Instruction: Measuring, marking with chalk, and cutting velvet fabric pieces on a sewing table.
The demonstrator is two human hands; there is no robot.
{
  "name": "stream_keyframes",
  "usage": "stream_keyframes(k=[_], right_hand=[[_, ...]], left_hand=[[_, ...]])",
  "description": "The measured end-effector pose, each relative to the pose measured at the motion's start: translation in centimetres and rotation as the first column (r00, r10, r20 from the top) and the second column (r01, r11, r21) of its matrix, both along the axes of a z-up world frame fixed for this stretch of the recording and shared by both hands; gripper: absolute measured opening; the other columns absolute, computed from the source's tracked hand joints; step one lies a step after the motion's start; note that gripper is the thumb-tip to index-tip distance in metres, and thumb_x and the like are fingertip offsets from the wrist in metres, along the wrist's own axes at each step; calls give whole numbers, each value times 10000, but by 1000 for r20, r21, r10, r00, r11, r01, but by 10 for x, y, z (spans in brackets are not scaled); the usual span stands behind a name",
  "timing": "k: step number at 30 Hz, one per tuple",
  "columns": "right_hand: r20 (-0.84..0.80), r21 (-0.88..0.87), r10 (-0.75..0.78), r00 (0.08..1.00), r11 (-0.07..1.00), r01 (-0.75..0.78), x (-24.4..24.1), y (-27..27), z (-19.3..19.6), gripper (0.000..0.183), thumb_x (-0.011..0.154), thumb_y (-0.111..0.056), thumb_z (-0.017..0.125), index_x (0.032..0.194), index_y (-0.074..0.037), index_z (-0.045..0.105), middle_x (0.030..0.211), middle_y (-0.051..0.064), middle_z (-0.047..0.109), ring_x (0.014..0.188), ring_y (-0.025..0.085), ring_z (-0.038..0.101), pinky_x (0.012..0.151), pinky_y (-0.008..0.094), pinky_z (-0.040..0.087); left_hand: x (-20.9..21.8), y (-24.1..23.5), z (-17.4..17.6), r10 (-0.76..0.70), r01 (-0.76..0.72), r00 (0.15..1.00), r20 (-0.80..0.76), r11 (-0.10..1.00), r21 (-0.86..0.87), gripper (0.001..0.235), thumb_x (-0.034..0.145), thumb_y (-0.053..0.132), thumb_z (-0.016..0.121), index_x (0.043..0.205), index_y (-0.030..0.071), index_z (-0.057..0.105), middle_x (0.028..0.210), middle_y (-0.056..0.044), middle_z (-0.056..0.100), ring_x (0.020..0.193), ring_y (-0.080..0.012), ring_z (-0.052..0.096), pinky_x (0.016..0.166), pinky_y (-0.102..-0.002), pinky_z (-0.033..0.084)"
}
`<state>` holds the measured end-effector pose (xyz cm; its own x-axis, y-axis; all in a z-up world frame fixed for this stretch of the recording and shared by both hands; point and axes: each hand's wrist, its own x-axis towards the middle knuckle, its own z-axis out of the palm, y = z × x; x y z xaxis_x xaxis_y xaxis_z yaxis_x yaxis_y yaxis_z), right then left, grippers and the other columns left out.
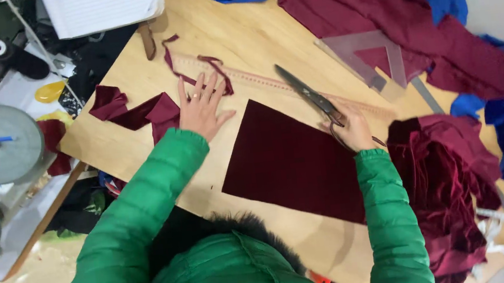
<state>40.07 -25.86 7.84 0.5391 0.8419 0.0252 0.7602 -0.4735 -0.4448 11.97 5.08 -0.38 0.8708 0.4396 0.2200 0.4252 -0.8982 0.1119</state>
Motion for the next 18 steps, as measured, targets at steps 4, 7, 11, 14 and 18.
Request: stream_keyframes(k=[4, 7, 11, 14, 18], right_hand=[[24, -19, -2, 1000, 1000, 2, 59, 5, -35, 757, 772, -530, 862, 1452, -295, 624, 1004, 21, 667, 975, 247, 660, 856, 398, 506], [-12, -48, 5, 1000, 999, -6, 85, 15, -28, 814, 768, -503, 863, 1501, -300, 573, 1015, 23, 636, 962, 240, 625, 831, 414, 496], [-62, -182, 59, 996, 981, -70, 99, 22, -7, 839, 852, -191, 790, 1606, -190, 423, 1275, 217, 556, 1182, 463, 568, 982, 592, 483], [68, -267, 140, 988, 957, -117, 115, 25, -21, 838, 866, -201, 786, 1612, -173, 405, 1358, 201, 517, 1225, 445, 568, 1024, 556, 488], [389, -462, 286, 876, 883, -83, 104, 29, -8, 800, 870, -357, 768, 1595, -245, 448, 1297, 67, 608, 1145, 307, 646, 936, 501, 553]], left_hand=[[47, 30, -10, 89, -89, 996, -2, 995, -45, 743, 1033, 731, 321, 1610, 265, 371, 1735, -4, 241, 1595, -296, 144, 1250, -715, -44], [55, 30, 11, 136, -138, 990, -21, 985, -106, 705, 1043, 672, 375, 1613, 258, 351, 1734, -12, 238, 1605, -300, 103, 1254, -708, -62], [7, -20, 55, 177, -142, 976, 125, 959, -244, 553, 981, 381, 685, 1435, 89, 569, 1571, -148, 457, 1548, -366, 238, 1220, -672, 132], [-48, -72, 30, 224, -185, 968, 115, 943, -278, 458, 918, 504, 684, 1231, 174, 627, 1297, -92, 529, 1325, -349, 426, 1095, -608, 302], [-108, -131, 1, 273, -257, 962, -19, 881, -397, 406, 919, 604, 627, 1157, 278, 581, 1249, 8, 437, 1267, -278, 369, 1056, -558, 269]])
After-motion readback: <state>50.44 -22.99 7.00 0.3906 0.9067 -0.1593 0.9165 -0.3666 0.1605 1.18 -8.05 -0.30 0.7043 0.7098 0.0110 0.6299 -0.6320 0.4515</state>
